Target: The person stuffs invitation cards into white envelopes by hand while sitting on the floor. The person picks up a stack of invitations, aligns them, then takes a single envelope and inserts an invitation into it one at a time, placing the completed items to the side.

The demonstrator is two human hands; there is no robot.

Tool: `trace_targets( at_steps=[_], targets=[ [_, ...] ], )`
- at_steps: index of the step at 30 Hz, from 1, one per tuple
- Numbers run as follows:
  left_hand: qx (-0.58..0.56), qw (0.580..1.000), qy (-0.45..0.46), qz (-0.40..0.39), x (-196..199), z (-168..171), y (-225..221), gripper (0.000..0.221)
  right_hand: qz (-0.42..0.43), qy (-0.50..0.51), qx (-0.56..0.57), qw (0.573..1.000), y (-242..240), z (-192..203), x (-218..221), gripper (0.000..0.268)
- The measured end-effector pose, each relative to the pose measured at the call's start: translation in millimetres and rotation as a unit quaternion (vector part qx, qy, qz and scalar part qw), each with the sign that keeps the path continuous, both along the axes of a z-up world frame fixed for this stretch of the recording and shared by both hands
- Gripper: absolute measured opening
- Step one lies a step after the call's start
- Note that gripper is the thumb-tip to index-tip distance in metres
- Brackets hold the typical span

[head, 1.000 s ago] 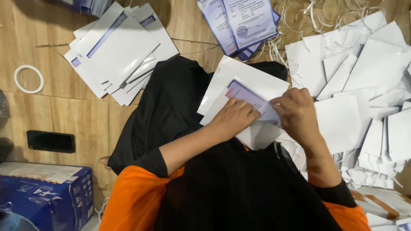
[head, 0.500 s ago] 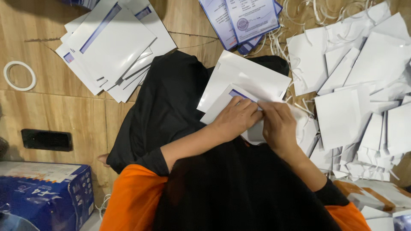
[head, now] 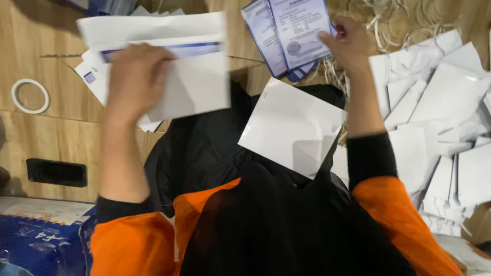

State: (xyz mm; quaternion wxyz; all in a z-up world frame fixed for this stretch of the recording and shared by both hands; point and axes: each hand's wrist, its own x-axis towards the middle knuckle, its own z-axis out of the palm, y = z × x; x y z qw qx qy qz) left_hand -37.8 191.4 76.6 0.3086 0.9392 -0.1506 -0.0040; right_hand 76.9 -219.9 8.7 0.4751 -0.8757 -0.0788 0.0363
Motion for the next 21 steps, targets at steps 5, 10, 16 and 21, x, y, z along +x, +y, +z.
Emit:
trace_targets(
  at_steps=[5,10,16,21],
  targets=[
    [-0.011,0.946,0.218,0.238,4,-13,-45,0.104,-0.082,0.247,-0.333,0.906,24,-75,44,0.121],
    [-0.008,0.974,0.166,-0.153,-28,-70,-186,0.067,-0.136,0.253,-0.350,0.891,28,-78,49,0.126],
    [0.065,0.969,0.089,-0.219,-77,-115,-235,0.072,-0.161,0.074,-0.365,0.914,21,-84,35,0.096],
    [0.034,0.959,0.174,-0.223,-64,-95,-232,0.099,-0.190,0.115,-0.228,0.948,11,-63,41,0.087]
  ],
)
